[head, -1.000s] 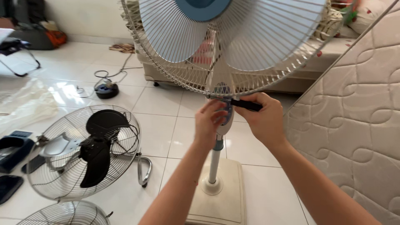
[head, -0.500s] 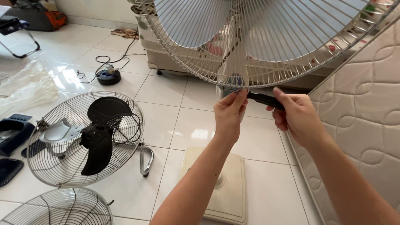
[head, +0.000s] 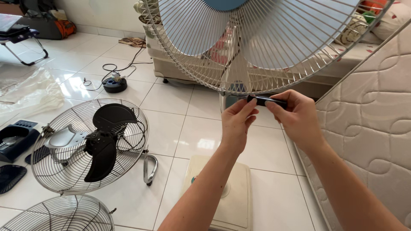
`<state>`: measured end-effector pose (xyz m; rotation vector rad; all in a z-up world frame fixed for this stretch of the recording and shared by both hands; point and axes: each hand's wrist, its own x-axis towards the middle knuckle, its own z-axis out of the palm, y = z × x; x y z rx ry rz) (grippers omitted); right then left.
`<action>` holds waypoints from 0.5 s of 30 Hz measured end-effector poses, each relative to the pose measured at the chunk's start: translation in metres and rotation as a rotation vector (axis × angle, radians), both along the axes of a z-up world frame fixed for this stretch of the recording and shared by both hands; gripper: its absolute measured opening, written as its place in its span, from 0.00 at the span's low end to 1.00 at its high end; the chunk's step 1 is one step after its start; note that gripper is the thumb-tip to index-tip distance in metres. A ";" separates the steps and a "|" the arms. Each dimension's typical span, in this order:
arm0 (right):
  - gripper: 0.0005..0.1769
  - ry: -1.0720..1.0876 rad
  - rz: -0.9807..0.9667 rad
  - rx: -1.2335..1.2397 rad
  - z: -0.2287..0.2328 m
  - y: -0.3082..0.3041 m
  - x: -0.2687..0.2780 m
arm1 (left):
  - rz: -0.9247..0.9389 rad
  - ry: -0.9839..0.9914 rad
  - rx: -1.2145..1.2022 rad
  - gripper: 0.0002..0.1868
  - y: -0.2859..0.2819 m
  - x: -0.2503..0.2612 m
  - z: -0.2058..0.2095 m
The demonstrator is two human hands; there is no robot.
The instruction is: The person disassembles a standing electric fan by removing the front grille, fan blades, and rear grille using a screwdriver and hands. The components are placed on the floor as they are removed.
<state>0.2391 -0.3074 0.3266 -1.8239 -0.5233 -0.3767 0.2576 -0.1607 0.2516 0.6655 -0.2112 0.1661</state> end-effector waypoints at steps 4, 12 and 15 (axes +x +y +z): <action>0.08 -0.074 0.145 0.089 -0.005 0.001 -0.001 | -0.041 0.049 -0.011 0.06 -0.006 -0.001 0.002; 0.10 0.183 0.081 0.237 -0.014 -0.005 -0.003 | -0.110 -0.045 -0.089 0.04 -0.005 0.009 -0.005; 0.12 0.235 0.090 0.287 -0.014 -0.007 -0.002 | -0.133 -0.057 -0.103 0.06 -0.005 0.007 -0.006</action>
